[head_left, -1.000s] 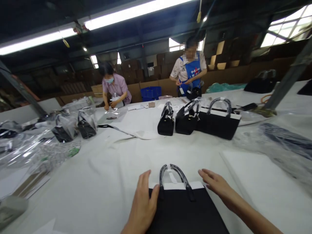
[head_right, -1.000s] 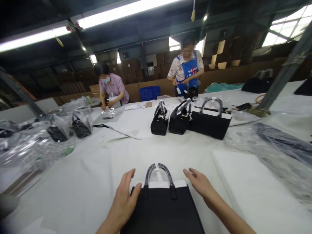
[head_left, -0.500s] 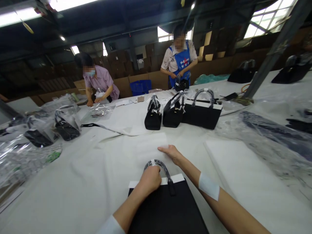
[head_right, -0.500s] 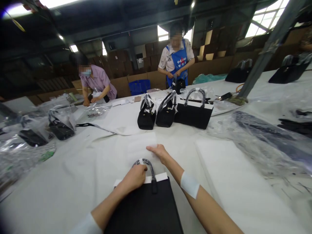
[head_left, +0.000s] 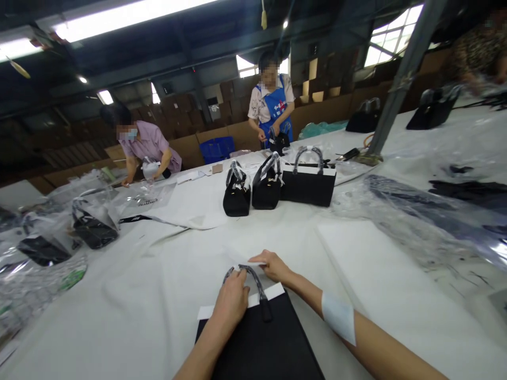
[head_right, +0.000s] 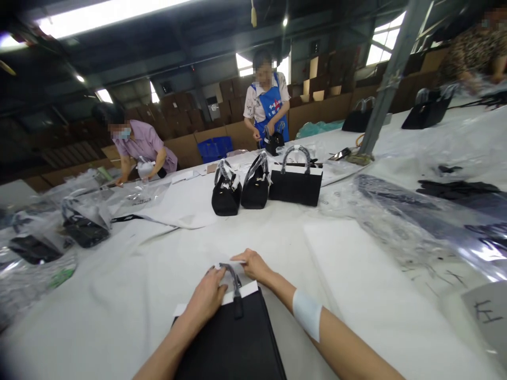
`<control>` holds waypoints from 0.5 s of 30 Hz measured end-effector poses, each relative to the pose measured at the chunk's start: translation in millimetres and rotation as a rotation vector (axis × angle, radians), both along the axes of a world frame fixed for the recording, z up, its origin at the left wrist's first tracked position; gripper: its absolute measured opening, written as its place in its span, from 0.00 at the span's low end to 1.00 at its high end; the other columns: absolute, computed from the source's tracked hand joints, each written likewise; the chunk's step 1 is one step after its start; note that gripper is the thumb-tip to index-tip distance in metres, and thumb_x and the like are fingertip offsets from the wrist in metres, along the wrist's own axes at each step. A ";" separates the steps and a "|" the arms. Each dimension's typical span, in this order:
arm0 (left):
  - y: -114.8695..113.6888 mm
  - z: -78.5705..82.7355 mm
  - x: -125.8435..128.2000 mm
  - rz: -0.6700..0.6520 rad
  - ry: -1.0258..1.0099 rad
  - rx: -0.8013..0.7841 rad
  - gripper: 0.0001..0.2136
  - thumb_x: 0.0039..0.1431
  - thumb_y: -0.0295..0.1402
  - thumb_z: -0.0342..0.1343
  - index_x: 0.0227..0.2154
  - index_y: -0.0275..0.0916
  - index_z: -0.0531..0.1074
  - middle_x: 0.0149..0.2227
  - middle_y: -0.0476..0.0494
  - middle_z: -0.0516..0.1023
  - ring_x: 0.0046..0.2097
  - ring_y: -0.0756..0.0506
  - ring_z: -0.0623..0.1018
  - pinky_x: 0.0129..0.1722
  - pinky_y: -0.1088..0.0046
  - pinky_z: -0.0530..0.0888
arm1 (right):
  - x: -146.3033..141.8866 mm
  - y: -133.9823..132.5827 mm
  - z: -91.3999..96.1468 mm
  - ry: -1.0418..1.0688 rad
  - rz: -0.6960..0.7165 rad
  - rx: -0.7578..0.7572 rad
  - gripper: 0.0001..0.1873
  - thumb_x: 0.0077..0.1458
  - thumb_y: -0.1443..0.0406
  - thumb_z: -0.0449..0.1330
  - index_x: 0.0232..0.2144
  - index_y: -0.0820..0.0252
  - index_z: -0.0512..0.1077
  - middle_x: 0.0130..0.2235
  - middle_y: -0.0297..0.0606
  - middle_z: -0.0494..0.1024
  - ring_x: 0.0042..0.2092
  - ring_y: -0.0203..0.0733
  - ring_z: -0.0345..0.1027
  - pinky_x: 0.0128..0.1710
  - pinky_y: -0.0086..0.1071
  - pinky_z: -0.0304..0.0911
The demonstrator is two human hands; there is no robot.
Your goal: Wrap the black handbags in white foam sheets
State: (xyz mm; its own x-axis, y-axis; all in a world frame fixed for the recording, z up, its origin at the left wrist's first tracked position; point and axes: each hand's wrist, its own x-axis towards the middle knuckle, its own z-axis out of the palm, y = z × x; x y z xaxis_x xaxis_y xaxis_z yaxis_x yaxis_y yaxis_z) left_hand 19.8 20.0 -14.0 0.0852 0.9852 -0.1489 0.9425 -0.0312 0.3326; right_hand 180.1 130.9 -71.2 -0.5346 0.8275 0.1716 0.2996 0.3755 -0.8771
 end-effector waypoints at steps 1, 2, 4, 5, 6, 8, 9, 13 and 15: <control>-0.7 -0.4 -0.8 0.001 0.002 -0.010 0.20 0.59 0.27 0.47 0.55 0.36 0.63 0.51 0.37 0.73 0.54 0.43 0.71 0.52 0.70 0.66 | -0.5 -0.7 -3.1 -0.040 0.030 0.002 0.09 0.43 0.72 0.57 0.25 0.60 0.77 0.28 0.36 0.78 0.34 0.42 0.69 0.38 0.33 0.63; -0.2 -1.5 -1.5 0.010 0.006 -0.022 0.20 0.58 0.27 0.47 0.55 0.36 0.64 0.50 0.37 0.74 0.53 0.43 0.72 0.51 0.71 0.67 | -0.8 -1.4 -5.2 -0.074 0.060 0.002 0.08 0.42 0.73 0.57 0.22 0.61 0.76 0.25 0.35 0.77 0.31 0.41 0.68 0.35 0.31 0.62; 3.8 -5.5 -2.5 0.045 0.024 -0.050 0.17 0.58 0.29 0.48 0.50 0.36 0.68 0.45 0.38 0.77 0.49 0.43 0.75 0.48 0.70 0.69 | -0.3 -2.4 -6.6 -0.119 0.118 0.002 0.07 0.41 0.72 0.57 0.21 0.60 0.75 0.23 0.31 0.75 0.29 0.38 0.67 0.32 0.28 0.61; 7.0 -8.2 -2.9 0.066 0.038 -0.071 0.14 0.57 0.30 0.49 0.45 0.36 0.71 0.42 0.39 0.79 0.46 0.42 0.77 0.46 0.69 0.70 | 0.5 -2.4 -6.2 -0.130 0.143 0.001 0.06 0.42 0.72 0.58 0.23 0.59 0.75 0.24 0.30 0.75 0.29 0.37 0.67 0.31 0.27 0.60; 10.9 -11.1 -3.4 0.086 0.054 -0.095 0.11 0.57 0.31 0.50 0.40 0.37 0.73 0.40 0.39 0.79 0.44 0.42 0.78 0.44 0.69 0.71 | 1.5 -2.2 -5.4 -0.136 0.164 -0.001 0.06 0.43 0.70 0.58 0.25 0.58 0.75 0.25 0.29 0.76 0.29 0.37 0.67 0.30 0.26 0.60; 19.9 -17.4 -4.2 0.111 0.084 -0.147 0.10 0.57 0.35 0.51 0.34 0.37 0.75 0.38 0.36 0.80 0.42 0.40 0.78 0.42 0.67 0.72 | 3.0 -1.0 -3.8 -0.139 0.177 -0.008 0.05 0.46 0.66 0.59 0.27 0.58 0.76 0.26 0.29 0.76 0.30 0.37 0.68 0.29 0.26 0.60; 24.4 -20.6 -4.6 0.111 0.093 -0.168 0.11 0.58 0.36 0.51 0.33 0.36 0.75 0.38 0.36 0.80 0.43 0.40 0.78 0.42 0.66 0.72 | 3.1 -0.2 -3.3 -0.135 0.167 -0.010 0.06 0.48 0.64 0.59 0.27 0.59 0.76 0.26 0.30 0.76 0.30 0.38 0.68 0.29 0.26 0.60; 35.5 -29.4 -5.7 0.099 0.105 -0.219 0.13 0.61 0.38 0.50 0.39 0.35 0.74 0.43 0.37 0.79 0.46 0.44 0.77 0.48 0.62 0.72 | -0.2 2.9 -4.3 -0.064 0.097 0.007 0.09 0.50 0.62 0.59 0.30 0.60 0.76 0.33 0.35 0.78 0.36 0.41 0.71 0.36 0.29 0.64; 34.1 -28.8 -5.6 0.128 0.124 -0.214 0.14 0.62 0.38 0.49 0.39 0.35 0.74 0.44 0.36 0.79 0.46 0.43 0.78 0.47 0.64 0.72 | -2.1 4.2 -5.0 -0.015 0.056 0.010 0.11 0.52 0.61 0.56 0.33 0.61 0.77 0.36 0.35 0.79 0.38 0.42 0.71 0.38 0.31 0.65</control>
State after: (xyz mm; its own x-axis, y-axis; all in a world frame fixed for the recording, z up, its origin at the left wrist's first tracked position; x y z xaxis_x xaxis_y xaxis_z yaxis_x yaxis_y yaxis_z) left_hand 14.2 54.1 -42.8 -0.0694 0.9319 -0.3559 0.9682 0.1489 0.2010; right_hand 178.0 135.2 -76.2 -0.5829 0.7943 0.1712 0.2908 0.4006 -0.8689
